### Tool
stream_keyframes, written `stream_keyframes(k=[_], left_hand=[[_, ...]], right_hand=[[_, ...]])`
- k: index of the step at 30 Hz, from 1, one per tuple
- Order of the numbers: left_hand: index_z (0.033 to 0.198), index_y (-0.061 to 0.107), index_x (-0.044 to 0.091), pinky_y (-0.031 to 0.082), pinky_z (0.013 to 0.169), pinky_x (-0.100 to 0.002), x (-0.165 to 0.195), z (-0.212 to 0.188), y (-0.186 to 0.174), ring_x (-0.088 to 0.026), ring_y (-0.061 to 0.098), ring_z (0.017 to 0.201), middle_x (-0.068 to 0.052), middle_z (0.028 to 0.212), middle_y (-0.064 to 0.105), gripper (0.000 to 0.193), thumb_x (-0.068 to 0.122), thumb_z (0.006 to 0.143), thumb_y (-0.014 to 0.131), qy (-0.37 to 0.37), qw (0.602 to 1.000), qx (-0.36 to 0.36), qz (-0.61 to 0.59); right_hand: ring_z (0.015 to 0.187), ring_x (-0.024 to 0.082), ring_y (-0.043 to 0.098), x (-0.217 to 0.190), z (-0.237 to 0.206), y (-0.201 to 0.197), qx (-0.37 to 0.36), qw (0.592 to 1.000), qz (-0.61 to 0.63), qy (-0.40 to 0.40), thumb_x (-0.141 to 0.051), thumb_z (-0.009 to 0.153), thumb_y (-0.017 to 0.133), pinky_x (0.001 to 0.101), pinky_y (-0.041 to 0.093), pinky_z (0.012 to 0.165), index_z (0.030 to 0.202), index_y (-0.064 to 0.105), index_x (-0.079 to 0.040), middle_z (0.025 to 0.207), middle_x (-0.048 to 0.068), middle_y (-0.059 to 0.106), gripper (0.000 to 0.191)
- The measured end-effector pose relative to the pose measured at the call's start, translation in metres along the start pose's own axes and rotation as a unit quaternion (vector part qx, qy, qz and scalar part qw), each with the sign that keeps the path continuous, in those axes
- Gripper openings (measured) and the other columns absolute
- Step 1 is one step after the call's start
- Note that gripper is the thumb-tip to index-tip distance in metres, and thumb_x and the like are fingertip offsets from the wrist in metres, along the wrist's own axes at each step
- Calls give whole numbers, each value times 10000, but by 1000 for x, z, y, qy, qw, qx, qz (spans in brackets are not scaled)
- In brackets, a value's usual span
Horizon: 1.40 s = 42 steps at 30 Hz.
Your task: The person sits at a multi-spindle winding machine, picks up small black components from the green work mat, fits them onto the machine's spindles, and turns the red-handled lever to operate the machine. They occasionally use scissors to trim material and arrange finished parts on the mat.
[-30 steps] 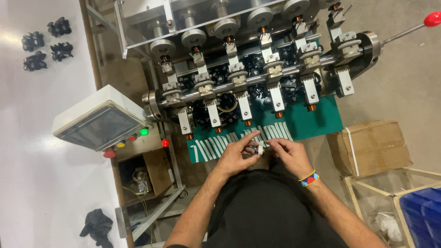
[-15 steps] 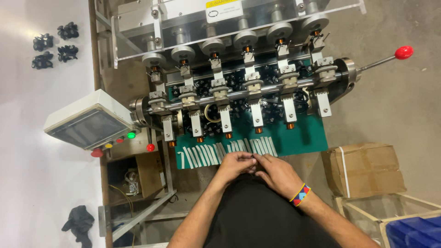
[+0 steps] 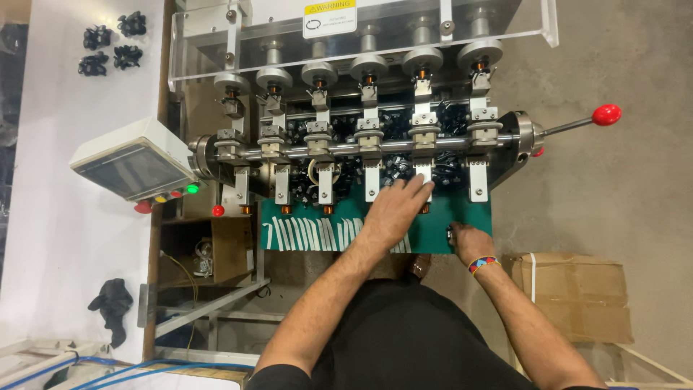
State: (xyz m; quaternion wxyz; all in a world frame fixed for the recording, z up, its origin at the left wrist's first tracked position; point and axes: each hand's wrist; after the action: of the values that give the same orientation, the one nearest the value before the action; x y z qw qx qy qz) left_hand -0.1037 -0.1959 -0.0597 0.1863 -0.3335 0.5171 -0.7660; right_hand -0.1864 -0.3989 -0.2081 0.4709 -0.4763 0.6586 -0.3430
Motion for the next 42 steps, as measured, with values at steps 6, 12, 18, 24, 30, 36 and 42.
stream_keyframes(k=[6, 12, 18, 24, 30, 36, 42], left_hand=[[1062, 721, 78, 520, 657, -369, 4, -75, 31, -226, 638, 759, -65, 885, 669, 152, 212, 1006, 678, -181, 968, 123, -121], [1026, 677, 18, 407, 433, -265, -15, -71, 124, -102, 528, 530, -28, 705, 605, 294, 293, 1078, 590, -467, 675, -3, -572], [1070, 730, 28, 468, 469, -269, -21, -59, 129, -110, 595, 556, -19, 793, 724, 300, 293, 1012, 601, -425, 693, -214, -542], [1301, 665, 89, 590, 867, -374, -28, -119, 17, -272, 692, 987, -84, 1190, 692, 406, 161, 907, 736, -240, 870, -74, -425], [1334, 672, 86, 562, 1057, -365, -66, -145, -45, -235, 674, 1229, -104, 1318, 687, 438, 73, 907, 765, -68, 835, -68, -541], [1308, 685, 34, 588, 956, -329, -112, -168, -32, -196, 721, 1099, -88, 1219, 744, 413, 72, 914, 803, -172, 796, 3, -581], [1328, 652, -25, 614, 843, -290, -136, -178, -20, -174, 750, 913, -117, 1102, 746, 435, 69, 918, 762, -312, 580, -6, -753]], right_hand=[[1002, 354, 686, -6, -22, -25, 44, 986, 157, 28, -273, 892, 697, 467, 543, 846, 1338, 633, -121, 1082, 151, 720, 476], [1047, 198, 624, -25, -21, -25, 62, 899, 424, -88, -363, 981, 594, 355, 526, 793, 1279, 651, -66, 1213, 58, 630, 425], [687, 161, 530, -50, 20, -16, -152, 705, 685, 101, -444, 1014, 464, 339, 483, 607, 1074, 601, -82, 844, 11, 569, 391], [527, 76, 373, -79, -30, 2, -221, 612, 741, 163, -530, 1022, 447, 248, 281, 449, 885, 551, -111, 630, -62, 395, 453], [443, 61, 267, -139, -44, -6, -442, 432, 767, 175, -598, 994, 424, 234, 189, 406, 844, 554, -113, 562, -81, 325, 524], [483, 68, 327, -207, -54, -27, -215, 700, 670, 125, -535, 1038, 401, 249, 276, 437, 878, 634, -65, 585, -49, 404, 549], [637, 194, 619, -228, -75, -26, -32, 910, 413, -32, -236, 1001, 561, 347, 504, 608, 979, 719, -62, 695, 74, 647, 237]])
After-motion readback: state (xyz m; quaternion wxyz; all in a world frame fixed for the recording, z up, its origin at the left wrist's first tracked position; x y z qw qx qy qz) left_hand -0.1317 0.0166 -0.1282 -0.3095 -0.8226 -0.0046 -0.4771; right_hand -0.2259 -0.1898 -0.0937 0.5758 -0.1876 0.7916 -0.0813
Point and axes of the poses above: each hand's wrist, its own z-axis towards the middle knuckle, its own y-axis out of the palm, x = y × z
